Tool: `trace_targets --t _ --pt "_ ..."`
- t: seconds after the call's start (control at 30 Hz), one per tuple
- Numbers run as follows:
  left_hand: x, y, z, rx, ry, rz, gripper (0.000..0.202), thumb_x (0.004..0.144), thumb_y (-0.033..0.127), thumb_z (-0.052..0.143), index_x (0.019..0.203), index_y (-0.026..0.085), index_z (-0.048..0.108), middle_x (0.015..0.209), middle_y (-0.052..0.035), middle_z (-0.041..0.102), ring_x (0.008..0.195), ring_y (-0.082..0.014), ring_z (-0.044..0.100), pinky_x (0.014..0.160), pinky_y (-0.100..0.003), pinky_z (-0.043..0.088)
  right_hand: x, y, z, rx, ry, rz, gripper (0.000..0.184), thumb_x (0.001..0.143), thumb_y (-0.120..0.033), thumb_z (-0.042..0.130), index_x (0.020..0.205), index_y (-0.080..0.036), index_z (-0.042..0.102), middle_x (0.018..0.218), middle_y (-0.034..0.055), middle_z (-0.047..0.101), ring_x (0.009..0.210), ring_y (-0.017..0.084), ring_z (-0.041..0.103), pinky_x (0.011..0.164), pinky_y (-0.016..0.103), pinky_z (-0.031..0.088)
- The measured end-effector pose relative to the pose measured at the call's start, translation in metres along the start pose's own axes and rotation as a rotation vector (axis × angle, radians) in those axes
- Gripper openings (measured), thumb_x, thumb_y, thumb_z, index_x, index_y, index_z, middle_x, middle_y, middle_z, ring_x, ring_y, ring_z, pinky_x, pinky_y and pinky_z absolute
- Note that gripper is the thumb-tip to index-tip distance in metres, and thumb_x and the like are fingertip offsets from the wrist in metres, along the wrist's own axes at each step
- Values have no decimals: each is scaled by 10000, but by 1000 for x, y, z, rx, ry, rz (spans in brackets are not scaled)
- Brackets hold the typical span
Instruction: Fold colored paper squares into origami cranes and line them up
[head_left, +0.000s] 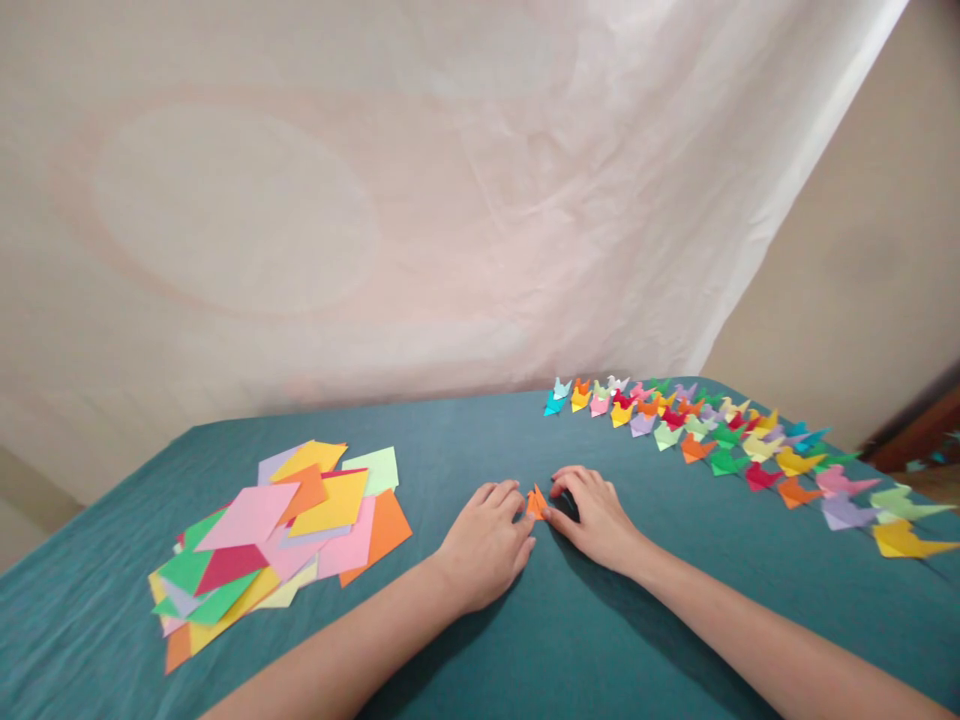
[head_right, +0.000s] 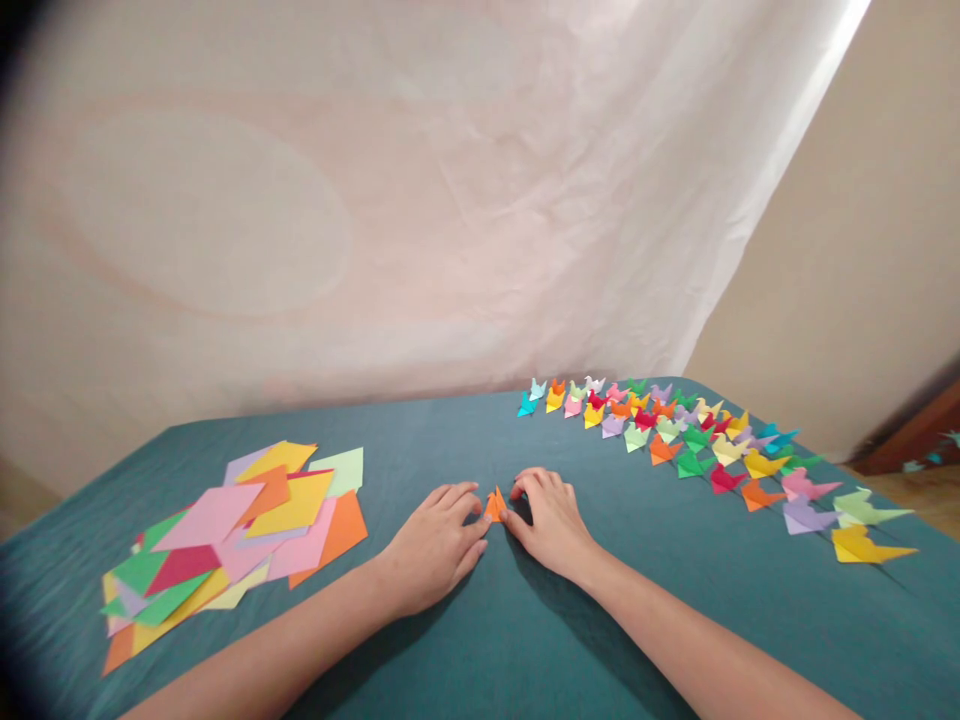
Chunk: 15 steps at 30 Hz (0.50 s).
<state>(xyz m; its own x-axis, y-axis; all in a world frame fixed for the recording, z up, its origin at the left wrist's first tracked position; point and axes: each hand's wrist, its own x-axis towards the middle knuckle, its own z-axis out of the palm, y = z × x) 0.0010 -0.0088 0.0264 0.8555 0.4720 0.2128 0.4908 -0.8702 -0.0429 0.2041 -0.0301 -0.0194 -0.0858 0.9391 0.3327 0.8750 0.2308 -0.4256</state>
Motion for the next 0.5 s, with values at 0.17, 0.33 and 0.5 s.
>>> trace_targets --t 0.17,0.33,0.5 --pt "0 1 6 15 20 11 274 882 324 469 1090 177 572 1111 -98 563 1199 -254 415 1007 -416 307 -1 -2 -3 6 5 -24 173 835 -382 540 892 -219 544 1075 62 556 992 221 485 806 369 370" --pt "1 6 15 42 38 2 321 874 362 491 1101 143 550 1143 -114 562 1207 -251 416 1018 -400 309 -2 -3 -3 -1 13 -29 173 867 -381 490 893 -221 554 1057 64 566 981 223 492 808 374 371" --pt "0 5 15 -19 57 -14 276 870 329 503 1073 154 570 1102 -103 565 1183 -242 432 1000 -394 355 -3 -6 -2 -16 26 -47 177 875 -381 479 891 -218 547 1037 66 576 964 225 498 811 374 370"
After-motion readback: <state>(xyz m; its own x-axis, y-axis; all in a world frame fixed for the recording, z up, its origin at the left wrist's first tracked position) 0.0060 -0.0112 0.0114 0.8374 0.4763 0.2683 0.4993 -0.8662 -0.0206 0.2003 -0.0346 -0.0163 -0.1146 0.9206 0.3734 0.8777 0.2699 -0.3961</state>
